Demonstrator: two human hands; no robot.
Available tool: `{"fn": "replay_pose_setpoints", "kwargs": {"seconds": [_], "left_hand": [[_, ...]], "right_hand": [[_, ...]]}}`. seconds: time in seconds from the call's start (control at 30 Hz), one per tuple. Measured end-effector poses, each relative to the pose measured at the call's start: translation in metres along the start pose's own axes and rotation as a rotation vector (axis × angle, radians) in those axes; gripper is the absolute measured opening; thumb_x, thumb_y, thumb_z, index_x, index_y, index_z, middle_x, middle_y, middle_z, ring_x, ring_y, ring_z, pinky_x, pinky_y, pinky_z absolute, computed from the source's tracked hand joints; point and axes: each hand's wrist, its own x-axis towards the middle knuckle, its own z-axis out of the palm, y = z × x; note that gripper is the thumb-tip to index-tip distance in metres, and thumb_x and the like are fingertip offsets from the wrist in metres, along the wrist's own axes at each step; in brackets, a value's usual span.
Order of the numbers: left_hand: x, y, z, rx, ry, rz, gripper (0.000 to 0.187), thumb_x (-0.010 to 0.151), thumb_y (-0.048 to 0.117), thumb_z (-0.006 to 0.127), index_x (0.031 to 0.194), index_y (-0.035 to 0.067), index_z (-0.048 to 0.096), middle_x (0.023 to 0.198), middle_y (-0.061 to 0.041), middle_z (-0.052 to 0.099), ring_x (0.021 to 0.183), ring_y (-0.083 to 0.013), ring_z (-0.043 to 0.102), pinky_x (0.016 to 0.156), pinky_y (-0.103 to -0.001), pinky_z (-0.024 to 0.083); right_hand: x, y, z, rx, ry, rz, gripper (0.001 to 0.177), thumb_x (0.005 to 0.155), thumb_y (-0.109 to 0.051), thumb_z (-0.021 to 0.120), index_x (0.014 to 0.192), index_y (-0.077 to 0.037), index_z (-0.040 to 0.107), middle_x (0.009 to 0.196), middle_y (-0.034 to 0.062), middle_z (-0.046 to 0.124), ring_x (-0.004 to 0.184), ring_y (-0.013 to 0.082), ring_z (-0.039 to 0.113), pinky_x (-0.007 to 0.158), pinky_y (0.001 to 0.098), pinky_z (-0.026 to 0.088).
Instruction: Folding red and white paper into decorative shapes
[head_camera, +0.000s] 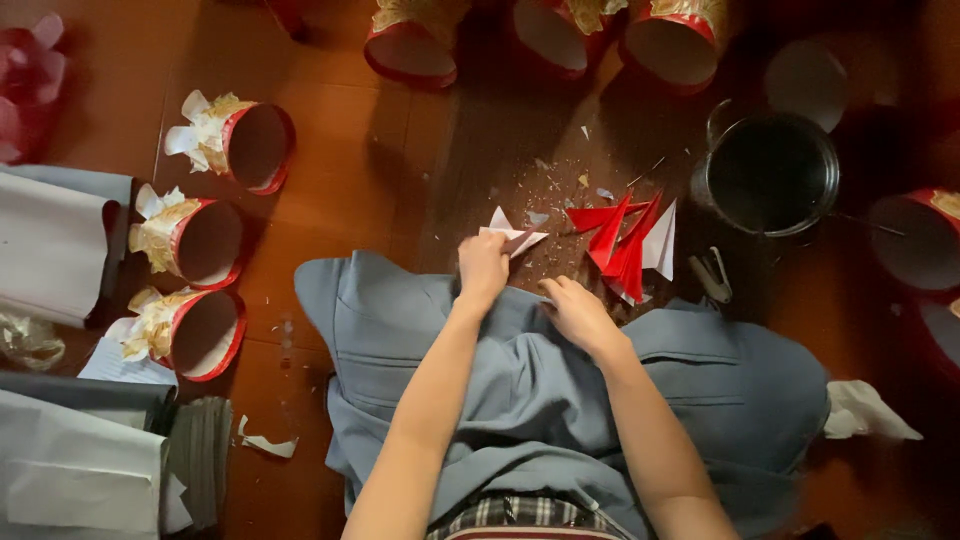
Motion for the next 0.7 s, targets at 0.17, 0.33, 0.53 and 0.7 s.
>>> {"fn": "replay_pose_setpoints", "kwargs": {"seconds": [0.17,0.33,0.53,0.7], "left_hand": [[-0.012,-0.001,-0.001,-0.921,-0.184,-0.421,0.024,0.069,0.025,0.083,0.089,0.018,0.072,0.079,-0.004,0.070,0.073,-0.0206,0.065,0.061,-0.032,0.053],[-0.032,0.033,-0.020,-1.416,-0.278,-0.653,0.041,0.064,0.012,0.091,0.098,0.009,0.069,0.081,-0.005,0.065,0.066,-0.0148,0.061,0.056,-0.030,0.058],[-0.027,0.025,0.003,-1.423,-0.303,-0.683,0.033,0.089,0.035,0.074,0.105,0.006,0.071,0.071,-0.014,0.069,0.059,-0.0225,0.072,0.057,-0.035,0.062],[-0.026,0.009,0.020,-1.412,-0.187,-0.684,0.033,0.078,0.019,0.085,0.098,-0.002,0.072,0.078,-0.012,0.068,0.065,-0.0185,0.069,0.057,-0.030,0.059]], "right_hand": [[0.007,-0.006,-0.005,0.435,0.197,0.053,0.037,0.093,-0.031,0.062,0.123,-0.010,0.060,0.108,0.0160,0.064,0.106,0.0362,0.063,0.088,0.0476,0.052],[0.019,0.003,0.014,0.905,0.363,0.152,0.028,0.083,-0.024,0.077,0.104,-0.009,0.066,0.088,0.0095,0.068,0.087,0.0206,0.063,0.078,0.0373,0.052],[0.025,0.022,0.026,1.110,0.390,0.252,0.017,0.087,-0.012,0.064,0.102,-0.007,0.070,0.078,0.0064,0.069,0.068,0.0119,0.063,0.056,0.0283,0.055],[0.029,0.032,0.023,1.086,0.485,0.233,0.028,0.083,-0.008,0.073,0.109,-0.004,0.065,0.076,0.0080,0.067,0.069,0.0132,0.060,0.060,0.0277,0.050]]}}
